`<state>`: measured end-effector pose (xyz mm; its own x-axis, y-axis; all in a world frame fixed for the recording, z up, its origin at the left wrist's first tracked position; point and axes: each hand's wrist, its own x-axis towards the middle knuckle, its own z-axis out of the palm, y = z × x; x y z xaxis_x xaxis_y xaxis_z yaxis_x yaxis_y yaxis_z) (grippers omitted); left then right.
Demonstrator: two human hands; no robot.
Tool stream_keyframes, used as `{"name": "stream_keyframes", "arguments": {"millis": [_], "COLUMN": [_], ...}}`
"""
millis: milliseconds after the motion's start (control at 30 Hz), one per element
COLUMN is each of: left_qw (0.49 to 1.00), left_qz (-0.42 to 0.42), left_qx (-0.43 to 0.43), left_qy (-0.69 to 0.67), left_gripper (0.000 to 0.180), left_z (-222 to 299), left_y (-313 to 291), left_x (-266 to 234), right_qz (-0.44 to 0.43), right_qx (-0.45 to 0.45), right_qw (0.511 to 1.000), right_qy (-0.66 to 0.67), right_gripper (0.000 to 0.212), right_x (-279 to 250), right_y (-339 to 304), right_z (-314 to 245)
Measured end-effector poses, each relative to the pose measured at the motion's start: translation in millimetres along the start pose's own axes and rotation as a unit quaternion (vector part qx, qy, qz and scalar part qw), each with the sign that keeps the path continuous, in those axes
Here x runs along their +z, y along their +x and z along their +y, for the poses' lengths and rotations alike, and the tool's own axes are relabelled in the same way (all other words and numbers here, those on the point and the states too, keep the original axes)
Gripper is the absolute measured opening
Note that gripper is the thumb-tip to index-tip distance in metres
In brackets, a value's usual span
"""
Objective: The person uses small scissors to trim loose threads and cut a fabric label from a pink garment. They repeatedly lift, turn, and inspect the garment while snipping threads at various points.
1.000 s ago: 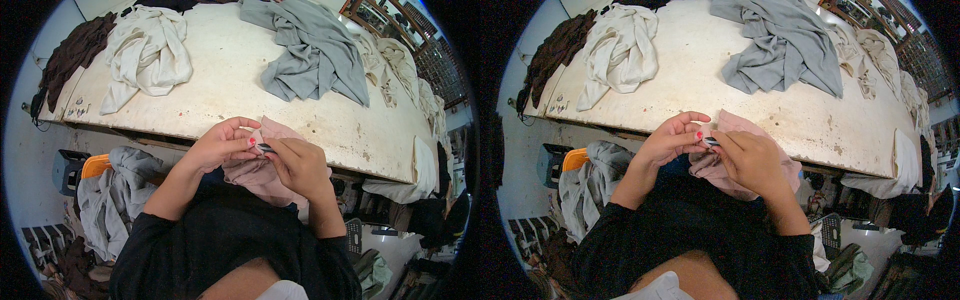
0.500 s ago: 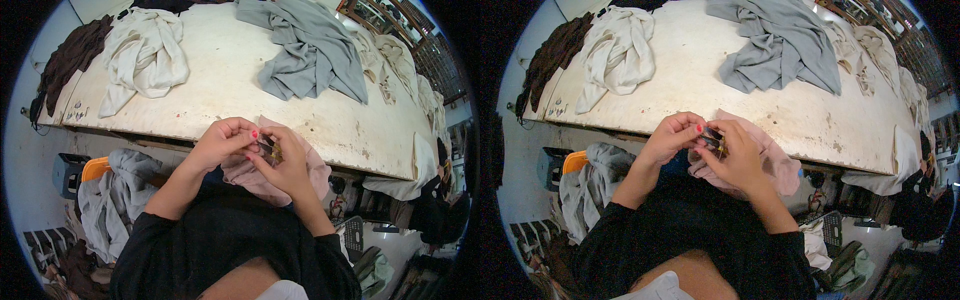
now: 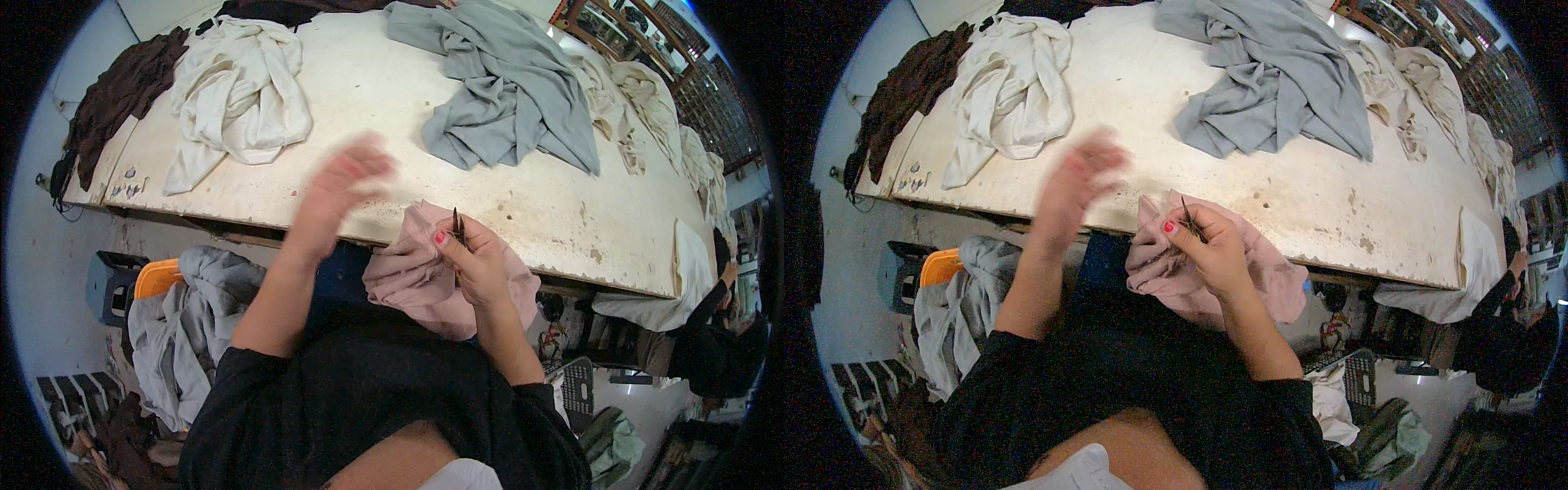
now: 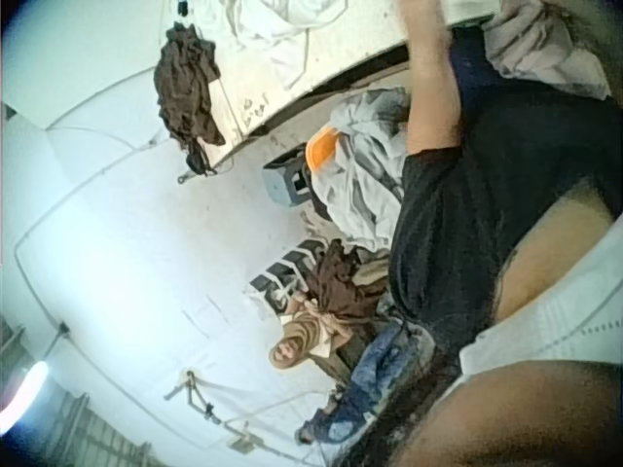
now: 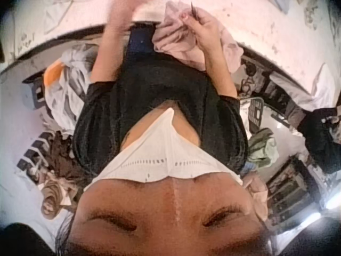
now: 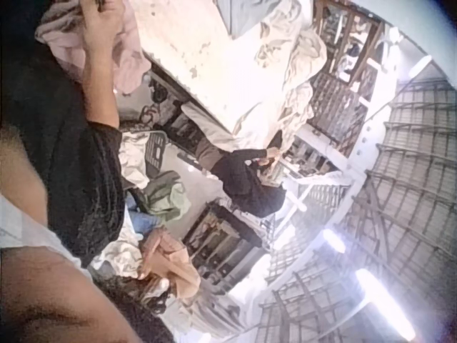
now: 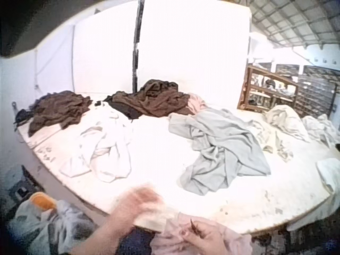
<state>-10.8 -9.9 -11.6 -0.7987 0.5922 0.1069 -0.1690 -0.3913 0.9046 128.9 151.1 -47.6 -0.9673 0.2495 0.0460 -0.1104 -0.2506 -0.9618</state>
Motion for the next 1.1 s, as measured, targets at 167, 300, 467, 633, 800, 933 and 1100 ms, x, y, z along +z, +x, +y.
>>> {"name": "stream_keyframes", "arguments": {"millis": [167,300,467,633,800,933,1100], "left_qw": [0.976,0.995,0.984,0.965,0.912,0.939,0.853], "left_qz": [-0.112,-0.032,-0.032,-0.120,-0.065,0.303,0.381], "left_qx": [-0.136,0.013,0.068,0.090,0.230,0.128,0.334], "left_qy": [0.129,0.098,0.163,0.213,0.333,0.102,0.124], "left_gripper": [0.017,0.020,0.021,0.024,0.019,0.021,0.029], "left_z": [-25.2,-16.8,-3.6,-3.5,-13.6,27.7,31.5], "left_y": [-7.1,4.2,10.9,19.5,43.3,61.5,45.7], "left_x": [-5.8,-21.0,3.2,26.4,3.1,-65.6,-64.3], "right_qz": [0.059,0.234,0.463,0.107,0.051,0.085,0.116], "right_qx": [-0.031,-0.255,-0.341,-0.146,-0.046,-0.025,-0.037], "right_qw": [0.997,0.882,0.818,0.970,0.996,0.975,0.987], "right_qy": [0.035,0.321,0.009,-0.163,0.065,0.204,0.103], "right_gripper": [0.010,0.020,0.024,0.028,0.016,0.013,0.017], "right_x": [-36.9,-114.4,-104.1,-2.3,11.8,-4.1,-1.7], "right_y": [-0.6,-14.8,-18.9,-0.1,12.0,6.4,11.8], "right_z": [-24.9,-93.4,-92.0,-17.6,-18.5,-24.4,-17.2]}}
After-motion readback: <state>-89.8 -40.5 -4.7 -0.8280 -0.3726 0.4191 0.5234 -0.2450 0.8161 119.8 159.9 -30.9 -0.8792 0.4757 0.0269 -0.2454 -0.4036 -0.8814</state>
